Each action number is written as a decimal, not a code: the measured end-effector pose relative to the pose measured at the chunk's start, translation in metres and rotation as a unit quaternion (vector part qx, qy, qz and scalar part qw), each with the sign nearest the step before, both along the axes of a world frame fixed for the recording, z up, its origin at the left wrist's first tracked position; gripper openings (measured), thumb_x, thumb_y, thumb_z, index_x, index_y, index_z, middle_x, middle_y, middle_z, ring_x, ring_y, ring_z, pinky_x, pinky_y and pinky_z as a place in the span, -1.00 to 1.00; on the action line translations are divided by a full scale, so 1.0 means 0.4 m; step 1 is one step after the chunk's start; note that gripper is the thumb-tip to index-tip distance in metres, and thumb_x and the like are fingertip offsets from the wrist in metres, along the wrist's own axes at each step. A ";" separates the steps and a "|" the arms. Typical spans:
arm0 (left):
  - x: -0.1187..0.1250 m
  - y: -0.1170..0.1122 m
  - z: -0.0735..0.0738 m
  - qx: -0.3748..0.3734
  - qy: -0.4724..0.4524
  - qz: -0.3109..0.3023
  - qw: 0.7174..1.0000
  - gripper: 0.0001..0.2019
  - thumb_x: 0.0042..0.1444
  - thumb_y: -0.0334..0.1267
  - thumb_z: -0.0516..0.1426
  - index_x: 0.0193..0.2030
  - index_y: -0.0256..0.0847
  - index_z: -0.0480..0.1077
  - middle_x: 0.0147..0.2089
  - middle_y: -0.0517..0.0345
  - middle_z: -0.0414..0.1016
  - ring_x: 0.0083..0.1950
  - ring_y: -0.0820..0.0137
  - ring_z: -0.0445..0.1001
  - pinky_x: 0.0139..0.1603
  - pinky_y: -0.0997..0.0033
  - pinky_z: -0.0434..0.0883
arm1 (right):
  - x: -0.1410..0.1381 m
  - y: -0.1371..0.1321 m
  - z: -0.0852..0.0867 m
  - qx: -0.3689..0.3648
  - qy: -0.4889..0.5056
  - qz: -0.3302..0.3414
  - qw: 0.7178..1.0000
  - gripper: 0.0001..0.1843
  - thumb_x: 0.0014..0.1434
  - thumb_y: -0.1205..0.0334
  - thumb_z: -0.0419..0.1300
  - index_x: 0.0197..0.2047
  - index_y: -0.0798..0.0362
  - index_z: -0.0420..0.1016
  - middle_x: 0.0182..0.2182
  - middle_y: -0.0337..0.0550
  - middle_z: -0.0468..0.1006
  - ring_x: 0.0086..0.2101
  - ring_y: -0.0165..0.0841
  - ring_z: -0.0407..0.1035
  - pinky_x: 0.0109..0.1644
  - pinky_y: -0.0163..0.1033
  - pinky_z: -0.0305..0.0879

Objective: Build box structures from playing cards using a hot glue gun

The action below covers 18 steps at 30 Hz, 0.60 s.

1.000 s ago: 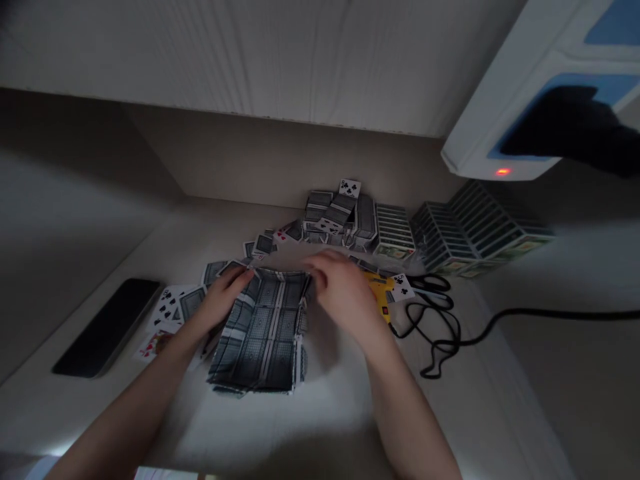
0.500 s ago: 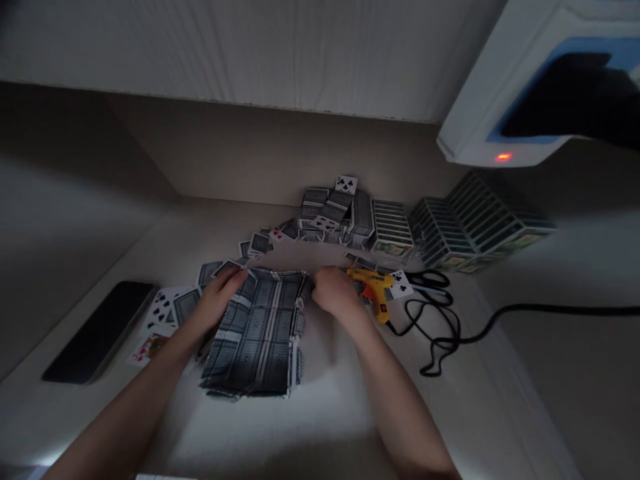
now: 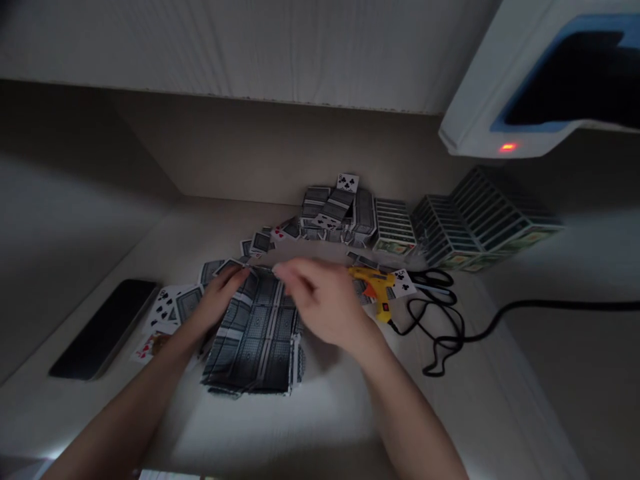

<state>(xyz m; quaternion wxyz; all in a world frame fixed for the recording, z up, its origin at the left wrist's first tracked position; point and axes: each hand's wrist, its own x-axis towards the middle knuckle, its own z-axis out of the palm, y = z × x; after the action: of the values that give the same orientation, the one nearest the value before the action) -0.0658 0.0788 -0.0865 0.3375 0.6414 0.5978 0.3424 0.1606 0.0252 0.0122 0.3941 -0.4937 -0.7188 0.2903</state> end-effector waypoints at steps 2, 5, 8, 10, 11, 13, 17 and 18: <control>0.001 0.000 0.000 0.001 0.000 0.000 1.000 -0.57 0.11 0.09 -0.02 -0.22 -0.22 0.45 -0.14 0.06 0.52 -0.07 0.22 0.45 0.06 0.22 0.33 | -0.014 -0.005 -0.002 -0.047 -0.094 0.110 0.988 -0.71 0.23 0.30 0.07 -0.07 -0.14 0.55 -0.21 -0.23 0.62 -0.24 -0.35 0.49 -0.18 -0.28 0.37; 0.002 0.000 0.001 0.001 0.000 0.004 1.000 -0.57 0.10 0.10 -0.03 -0.22 -0.22 0.45 -0.14 0.05 0.52 -0.05 0.22 0.45 0.08 0.22 0.32 | -0.002 0.010 -0.008 -0.044 -0.115 0.133 0.983 -0.65 0.21 0.39 0.08 -0.03 -0.15 0.54 -0.09 -0.25 0.60 -0.14 -0.36 0.48 -0.07 -0.26 0.36; 0.002 -0.001 0.003 -0.001 -0.002 0.007 1.000 -0.54 0.09 0.12 -0.03 -0.21 -0.23 0.45 -0.13 0.03 0.52 -0.04 0.21 0.44 0.10 0.21 0.31 | 0.037 0.028 -0.002 0.016 -0.058 0.030 0.998 -0.81 0.18 0.30 0.18 -0.21 -0.05 0.62 -0.27 -0.24 0.65 -0.28 -0.39 0.50 -0.17 -0.30 0.38; 0.002 -0.003 0.006 -0.003 -0.003 0.007 1.000 -0.54 0.09 0.12 -0.03 -0.21 -0.23 0.45 -0.13 0.03 0.52 -0.04 0.20 0.44 0.11 0.20 0.30 | 0.064 0.034 0.006 0.038 -0.040 -0.036 0.998 -0.88 0.14 0.25 0.23 -0.29 -0.03 0.62 -0.36 -0.24 0.65 -0.37 -0.39 0.49 -0.30 -0.31 0.37; 0.002 -0.003 0.007 -0.004 -0.003 0.007 1.000 -0.55 0.09 0.12 -0.02 -0.21 -0.23 0.45 -0.12 0.03 0.52 -0.04 0.20 0.44 0.11 0.19 0.30 | 0.074 0.035 0.010 0.040 -0.036 -0.055 0.997 -0.90 0.12 0.24 0.25 -0.32 -0.03 0.62 -0.38 -0.24 0.64 -0.40 -0.39 0.48 -0.35 -0.32 0.35; 0.002 -0.004 0.010 -0.005 -0.003 0.009 1.000 -0.55 0.09 0.11 -0.02 -0.20 -0.22 0.44 -0.12 0.03 0.52 -0.03 0.20 0.44 0.11 0.18 0.30 | 0.083 0.034 0.017 0.032 -0.022 -0.073 0.997 -0.91 0.11 0.22 0.26 -0.33 -0.03 0.61 -0.40 -0.25 0.64 -0.42 -0.38 0.48 -0.39 -0.33 0.34; 0.001 -0.002 0.006 -0.004 -0.001 0.009 1.000 -0.56 0.10 0.11 -0.02 -0.20 -0.21 0.44 -0.11 0.05 0.53 -0.03 0.21 0.44 0.11 0.17 0.31 | 0.061 0.026 0.020 0.009 0.014 -0.050 0.999 -0.89 0.12 0.21 0.24 -0.32 -0.02 0.60 -0.40 -0.24 0.63 -0.44 -0.40 0.47 -0.38 -0.33 0.35; 0.001 -0.001 0.003 -0.003 0.000 0.008 1.000 -0.56 0.10 0.11 -0.03 -0.20 -0.21 0.44 -0.12 0.05 0.53 -0.04 0.21 0.44 0.10 0.18 0.31 | 0.051 0.024 0.017 0.000 0.011 -0.022 1.000 -0.88 0.14 0.24 0.22 -0.30 -0.02 0.60 -0.38 -0.25 0.63 -0.42 -0.41 0.48 -0.35 -0.33 0.35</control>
<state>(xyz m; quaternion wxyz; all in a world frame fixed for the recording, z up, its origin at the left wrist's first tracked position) -0.0654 0.0784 -0.0851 0.3367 0.6356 0.6039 0.3433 0.1808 0.0349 0.0191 0.4082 -0.5061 -0.7036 0.2868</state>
